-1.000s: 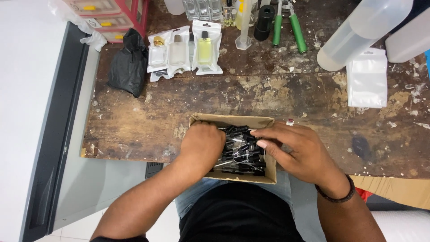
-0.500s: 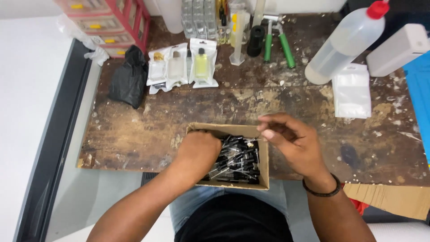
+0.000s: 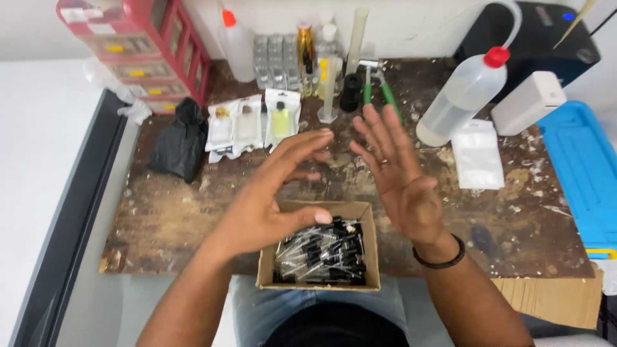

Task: The person is inspecting and assembling spray mechanisms for perfume bottles from a cardboard box on a workbench.

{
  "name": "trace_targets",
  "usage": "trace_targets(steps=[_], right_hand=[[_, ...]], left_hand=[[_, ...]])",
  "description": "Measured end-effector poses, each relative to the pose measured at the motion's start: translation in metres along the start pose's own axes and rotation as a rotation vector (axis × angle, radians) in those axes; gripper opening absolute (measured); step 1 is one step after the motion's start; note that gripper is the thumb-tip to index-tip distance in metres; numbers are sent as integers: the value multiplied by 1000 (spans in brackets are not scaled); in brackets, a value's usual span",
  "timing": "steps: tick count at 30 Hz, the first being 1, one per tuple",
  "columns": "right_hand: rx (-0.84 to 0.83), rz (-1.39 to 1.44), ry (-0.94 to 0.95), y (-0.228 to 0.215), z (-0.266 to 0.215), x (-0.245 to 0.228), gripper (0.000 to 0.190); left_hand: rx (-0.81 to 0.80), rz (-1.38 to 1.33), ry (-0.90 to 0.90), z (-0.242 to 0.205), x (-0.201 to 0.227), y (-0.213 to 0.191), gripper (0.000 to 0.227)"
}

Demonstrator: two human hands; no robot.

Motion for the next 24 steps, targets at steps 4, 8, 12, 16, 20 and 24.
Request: trace_targets(steps=[4, 8, 12, 16, 20, 24], right_hand=[[-13, -73, -34, 5, 1, -2, 89], [-39, -191, -75, 6, -8, -3, 85], [-176, -449, -137, 6, -20, -3, 48], [-376, -799, -35, 20, -37, 13, 27], [-792, -1149, 19, 37, -56, 33, 18], [-925, -1190, 200, 38, -66, 41, 18]], left_hand=[[21, 222, 83, -3, -10, 3, 84], [61, 436, 238, -10, -22, -2, 84], [61, 344, 183, -21, -27, -12, 51], [10, 355, 58, -35, -40, -9, 18], [-460, 750, -232, -51, -56, 25, 28], [-577, 1093, -236, -78, -119, 64, 25]])
Point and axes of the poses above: each hand's wrist, its own z-axis towards the middle knuckle, its own y-axis out of the palm, x = y × z, the point moved 3 cm from there along z, towards the middle knuckle, and after that the axes turned 15 degrees about x, right-handed, at the moved point
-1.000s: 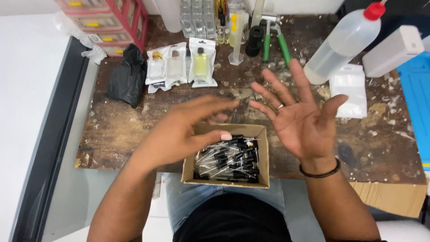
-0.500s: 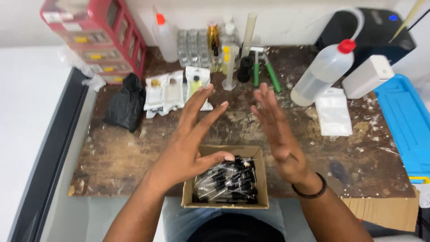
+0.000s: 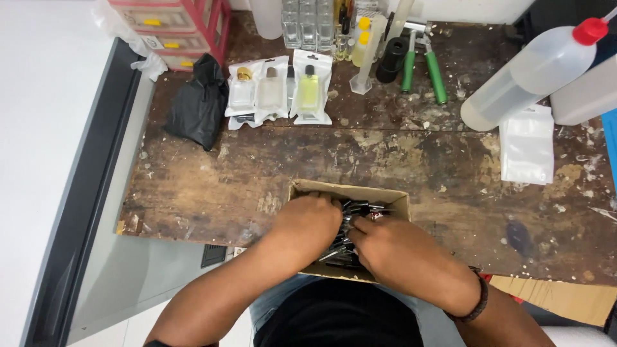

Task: The person is inspecting and assembling spray mechanisms for perfume bottles from a cardboard box on a workbench.

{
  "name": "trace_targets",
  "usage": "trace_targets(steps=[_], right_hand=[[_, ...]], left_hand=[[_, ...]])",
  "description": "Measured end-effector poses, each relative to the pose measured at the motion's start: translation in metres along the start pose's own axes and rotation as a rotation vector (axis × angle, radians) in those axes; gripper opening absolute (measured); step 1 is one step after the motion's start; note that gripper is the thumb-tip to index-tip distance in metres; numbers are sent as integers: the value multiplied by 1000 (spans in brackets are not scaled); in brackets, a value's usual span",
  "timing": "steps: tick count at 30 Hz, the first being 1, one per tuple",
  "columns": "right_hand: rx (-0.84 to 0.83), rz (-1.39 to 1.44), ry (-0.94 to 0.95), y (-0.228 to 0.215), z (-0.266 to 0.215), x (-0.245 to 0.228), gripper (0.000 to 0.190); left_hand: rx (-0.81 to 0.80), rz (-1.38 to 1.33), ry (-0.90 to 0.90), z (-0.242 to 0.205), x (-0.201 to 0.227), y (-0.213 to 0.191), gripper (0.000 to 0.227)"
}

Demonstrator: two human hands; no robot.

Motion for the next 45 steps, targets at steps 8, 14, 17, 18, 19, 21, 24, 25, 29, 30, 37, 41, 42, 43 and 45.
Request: trace_targets(steps=[8, 14, 17, 18, 19, 21, 24, 25, 29, 30, 37, 41, 42, 43, 45], right_hand=[[213, -111, -105, 7, -9, 4, 15], [180, -90, -114, 11, -10, 7, 16], [147, -101, -108, 13, -10, 8, 15], [143, -98, -102, 13, -10, 8, 14], [144, -97, -101, 12, -10, 8, 14], [140, -62, -108, 10, -11, 7, 16], [221, -103, -143, 10, -13, 8, 12], [218, -103, -144, 11, -14, 7, 12], [239, -80, -127, 9, -16, 8, 13], [286, -65, -143, 8, -17, 6, 12], [526, -4, -184, -13, -29, 13, 17], [544, -12, -133, -12, -30, 18, 21], [567, -37, -132, -12, -29, 18, 18], [568, -35, -133, -11, -28, 16, 18], [607, 42, -147, -13, -27, 14, 15]], left_hand=[[-175, -102, 41, 1, -1, -19, 26], [-80, -356, 4, -11, -20, -90, 62], [94, -298, 6, -14, -26, -105, 69], [122, -240, -26, -15, -27, -109, 59], [122, -239, -26, -14, -23, -102, 59], [-29, -234, -14, -11, -15, -84, 74], [-265, -99, 24, 5, -5, -32, 23], [-265, -102, 23, 9, -1, -20, 23], [-343, 107, 25, 16, 2, -4, 26], [-327, 108, 27, 15, 1, -7, 24], [-202, -232, -125, -14, -26, -121, 65], [-116, -173, -117, -14, -26, -122, 47], [-327, -75, -187, -15, -21, -114, 36], [-329, -74, -189, -11, -19, -89, 36], [-297, -27, 91, -3, -9, -41, 26]])
Point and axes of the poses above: each hand's wrist, its own z-axis towards the middle knuckle, its own y-axis out of the palm, x = y × z, the point moved 3 cm from there along z, towards the middle knuckle, and after that the axes turned 15 degrees about x, right-handed, at the moved point
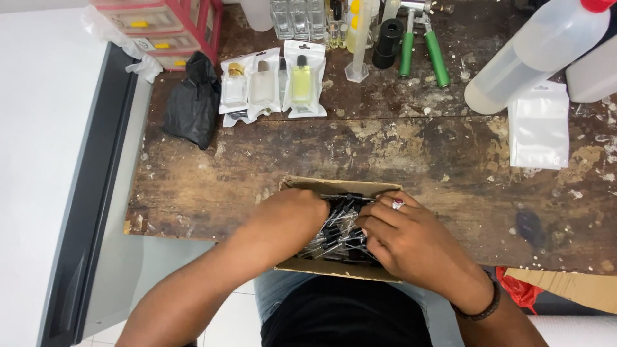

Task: The person is inspecting and assembling spray mechanisms for perfume bottles from a cardboard box on a workbench.

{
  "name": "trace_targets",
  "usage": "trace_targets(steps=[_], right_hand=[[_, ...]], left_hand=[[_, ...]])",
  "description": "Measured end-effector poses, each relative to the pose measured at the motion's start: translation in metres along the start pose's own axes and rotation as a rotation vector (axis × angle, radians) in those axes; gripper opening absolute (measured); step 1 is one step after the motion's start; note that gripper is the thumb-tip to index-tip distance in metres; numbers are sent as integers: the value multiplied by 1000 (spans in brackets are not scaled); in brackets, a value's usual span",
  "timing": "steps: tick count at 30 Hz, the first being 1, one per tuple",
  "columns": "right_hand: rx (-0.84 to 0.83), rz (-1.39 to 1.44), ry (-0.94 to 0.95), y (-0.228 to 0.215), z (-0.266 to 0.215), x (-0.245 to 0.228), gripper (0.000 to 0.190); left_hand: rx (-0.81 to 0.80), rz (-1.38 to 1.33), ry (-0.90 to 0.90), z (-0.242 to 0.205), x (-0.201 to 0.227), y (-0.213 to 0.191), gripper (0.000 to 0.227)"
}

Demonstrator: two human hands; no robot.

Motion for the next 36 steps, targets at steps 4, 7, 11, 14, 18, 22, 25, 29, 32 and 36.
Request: trace_targets(steps=[4, 7, 11, 14, 18, 22, 25, 29, 32, 36], right_hand=[[1, 22, 16, -2, -15, 11, 20], [276, 30, 34, -27, -25, 25, 19], [476, -27, 179, -58, -27, 22, 16], [543, 30, 188, -60, -27, 14, 17], [572, 80, 129, -52, -31, 10, 15], [585, 67, 149, -50, -34, 13, 15], [599, 90, 135, -47, -35, 13, 14], [598, 110, 118, -44, -32, 9, 13], [569, 112, 124, -43, -27, 5, 14], [564, 171, 112, -39, -27, 3, 17]], left_hand=[[-19, 277, 110, 10, -2, 16, 22], [-6, 78, 83, 0, 2, -11, 23], [258, -106, 249, 0, 30, -42, 45], [140, -117, 338, 12, 43, -14, 44], [135, 36, 332, 8, 38, 9, 27], [149, 46, 298, -3, 34, -3, 27], [87, 97, 229, -6, 32, -10, 31], [425, 30, 299, 0, 34, -6, 22], [367, -27, 324, 18, 39, 8, 17], [160, 126, 328, 47, 42, 35, 21]])
Point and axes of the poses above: each hand's wrist, its own z-axis towards the middle knuckle, its own y-axis out of the palm, x = y × z, the point moved 3 cm from there along z, towards the middle knuckle, and after that the axes turned 15 degrees about x, right-handed, at the moved point
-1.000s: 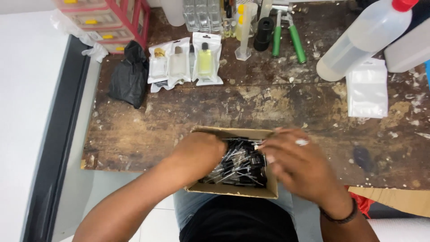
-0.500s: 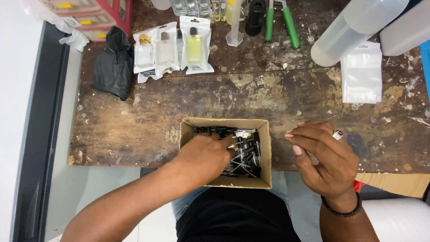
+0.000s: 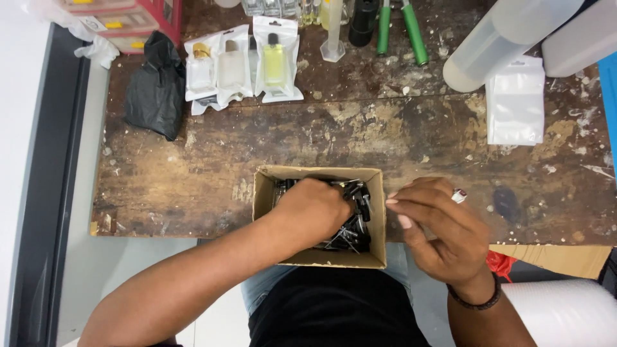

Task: The person is inspecting and assembling spray mechanisms for perfume bottles from a cardboard box on a workbench.

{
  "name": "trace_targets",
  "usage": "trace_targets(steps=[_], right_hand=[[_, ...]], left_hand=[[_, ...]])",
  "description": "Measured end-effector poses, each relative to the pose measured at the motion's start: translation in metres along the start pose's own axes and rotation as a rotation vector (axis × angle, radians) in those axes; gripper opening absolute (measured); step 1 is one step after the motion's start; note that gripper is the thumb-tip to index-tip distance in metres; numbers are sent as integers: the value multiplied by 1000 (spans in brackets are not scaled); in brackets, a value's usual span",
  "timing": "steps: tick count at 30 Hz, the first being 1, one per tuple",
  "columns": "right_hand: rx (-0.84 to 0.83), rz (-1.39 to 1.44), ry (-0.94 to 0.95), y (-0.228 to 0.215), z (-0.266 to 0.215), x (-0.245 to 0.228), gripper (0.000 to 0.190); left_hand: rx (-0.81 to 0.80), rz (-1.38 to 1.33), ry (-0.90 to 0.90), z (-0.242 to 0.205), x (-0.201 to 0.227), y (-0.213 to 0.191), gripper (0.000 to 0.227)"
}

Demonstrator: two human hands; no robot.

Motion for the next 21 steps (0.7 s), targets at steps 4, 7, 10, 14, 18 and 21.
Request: trace_targets(steps=[4, 7, 10, 14, 18, 21], right_hand=[[-49, 78, -11, 7, 0, 1, 17], [-374, 90, -25, 22, 10, -6, 15], [-658, -72, -116, 35, 10, -3, 17], [-669, -182, -120, 26, 9, 4, 13], [-665, -164, 53, 20, 12, 6, 22], [-663, -181, 153, 29, 9, 10, 32]], left_hand=[[-285, 85, -15, 9, 5, -31, 20], [-208, 31, -73, 13, 1, -10, 19], [-104, 24, -118, 15, -9, 17, 33], [212, -45, 0, -9, -11, -15, 13], [316, -141, -26, -32, -12, -65, 14], [361, -332, -73, -47, -18, -89, 40]])
Point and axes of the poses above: each hand's wrist, its own z-axis towards the middle knuckle, its own y-axis out of the palm, x = y × z, the point moved 3 cm from there along z, towards the middle knuckle, and after that the axes turned 15 degrees about x, right-handed, at the moved point
